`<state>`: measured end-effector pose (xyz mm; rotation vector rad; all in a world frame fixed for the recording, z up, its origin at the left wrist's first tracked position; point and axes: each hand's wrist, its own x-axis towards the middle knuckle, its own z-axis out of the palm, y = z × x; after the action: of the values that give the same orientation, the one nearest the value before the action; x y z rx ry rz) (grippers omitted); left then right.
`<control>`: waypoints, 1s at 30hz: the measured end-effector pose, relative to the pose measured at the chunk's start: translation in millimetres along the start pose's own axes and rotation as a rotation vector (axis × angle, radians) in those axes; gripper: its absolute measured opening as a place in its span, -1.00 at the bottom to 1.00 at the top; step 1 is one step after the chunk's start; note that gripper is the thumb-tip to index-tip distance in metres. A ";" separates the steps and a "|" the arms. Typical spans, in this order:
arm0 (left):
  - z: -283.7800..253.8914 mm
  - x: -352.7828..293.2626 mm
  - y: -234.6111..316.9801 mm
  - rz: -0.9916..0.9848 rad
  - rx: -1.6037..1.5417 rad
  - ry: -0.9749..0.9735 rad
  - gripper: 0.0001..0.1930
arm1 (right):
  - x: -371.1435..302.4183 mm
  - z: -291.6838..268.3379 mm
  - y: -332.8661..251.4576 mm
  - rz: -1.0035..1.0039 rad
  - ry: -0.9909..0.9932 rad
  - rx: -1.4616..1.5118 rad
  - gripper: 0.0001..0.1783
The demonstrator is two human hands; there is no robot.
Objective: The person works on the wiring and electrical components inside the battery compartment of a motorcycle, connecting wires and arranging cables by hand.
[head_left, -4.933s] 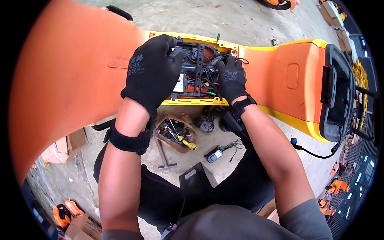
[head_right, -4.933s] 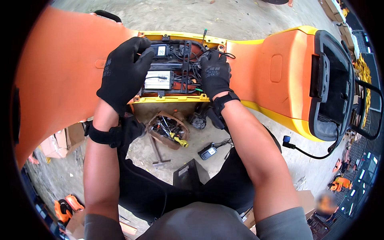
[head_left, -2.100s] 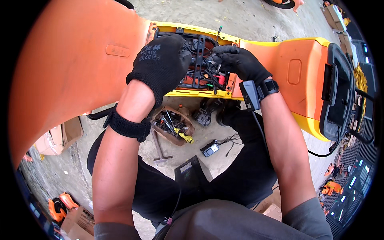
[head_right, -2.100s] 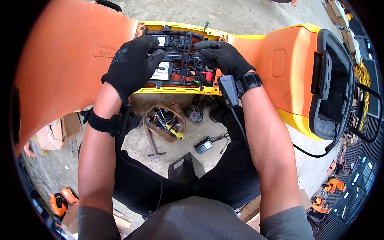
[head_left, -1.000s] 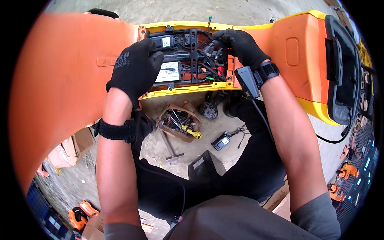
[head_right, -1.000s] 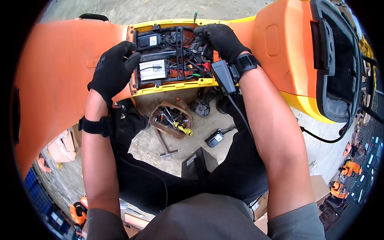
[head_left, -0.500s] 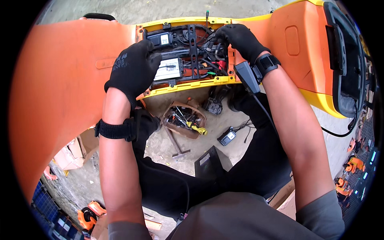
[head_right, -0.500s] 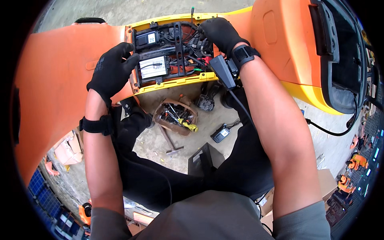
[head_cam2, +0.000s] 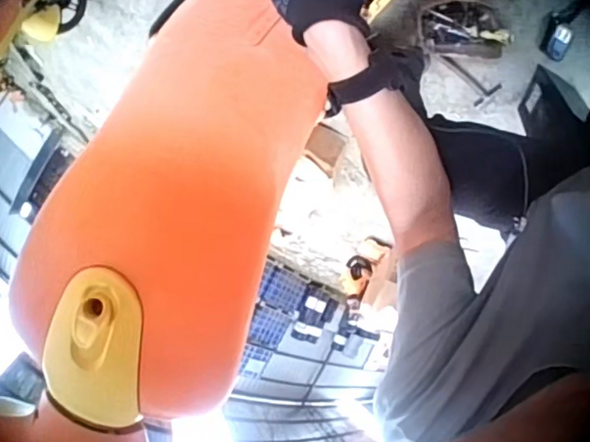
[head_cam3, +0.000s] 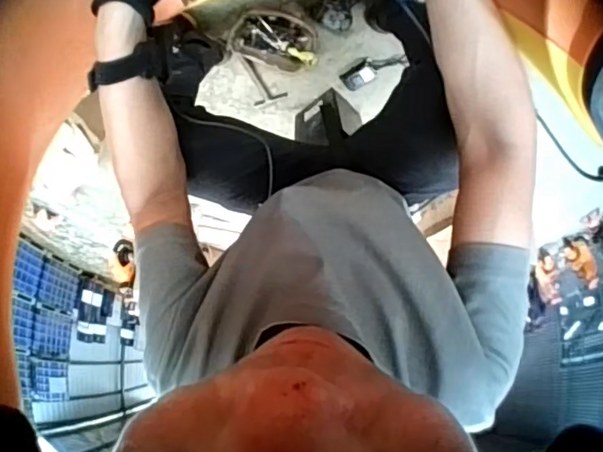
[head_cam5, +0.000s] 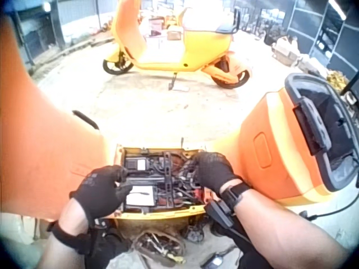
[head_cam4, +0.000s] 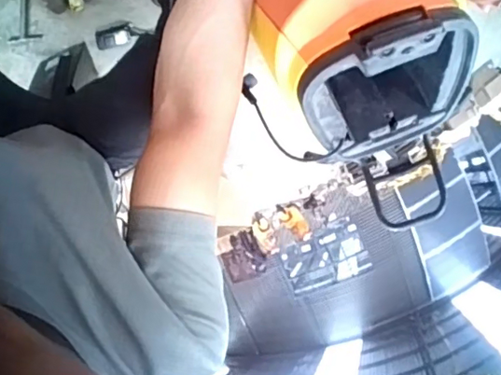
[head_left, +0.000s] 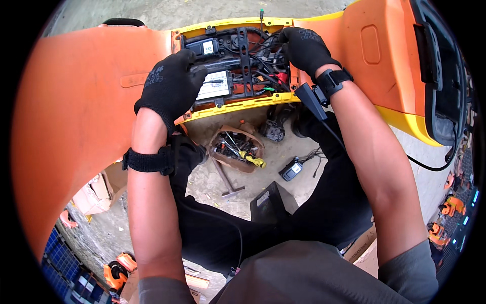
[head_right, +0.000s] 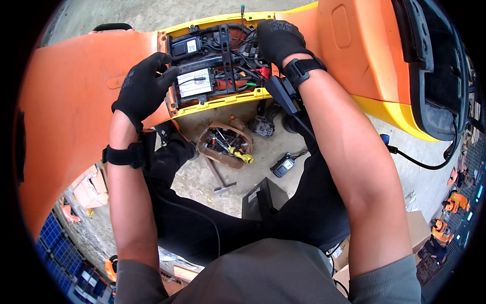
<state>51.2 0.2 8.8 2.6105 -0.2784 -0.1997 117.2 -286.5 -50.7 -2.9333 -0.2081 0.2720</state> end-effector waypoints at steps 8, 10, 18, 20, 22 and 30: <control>-1.4 -1.4 0.3 -0.041 0.030 -0.036 -0.70 | -8.3 -7.0 -19.1 0.003 0.100 -0.156 -0.69; 1.7 -0.9 -1.3 -0.030 0.033 -0.046 -0.68 | -11.1 0.3 -18.5 -0.070 0.265 -0.297 -0.69; 6.0 -0.7 1.7 -0.025 0.029 -0.048 -0.64 | 5.9 1.6 -12.3 -0.089 -0.203 0.277 -0.76; 7.9 -1.6 1.2 -0.005 0.017 -0.037 -0.64 | 4.5 -1.8 -11.6 0.085 -0.365 0.778 -0.78; 10.9 5.3 7.5 -0.006 0.042 -0.054 -0.63 | 13.7 14.2 22.9 -0.308 -0.429 0.622 -0.73; 46.9 14.0 -17.1 -0.090 0.104 -0.110 -0.65 | 10.3 28.2 21.1 -0.946 -0.229 0.333 -0.60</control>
<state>58.5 -10.5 -41.4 2.7223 -0.2148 -0.3697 124.3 -300.5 -83.9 -2.1638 -1.3567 0.4224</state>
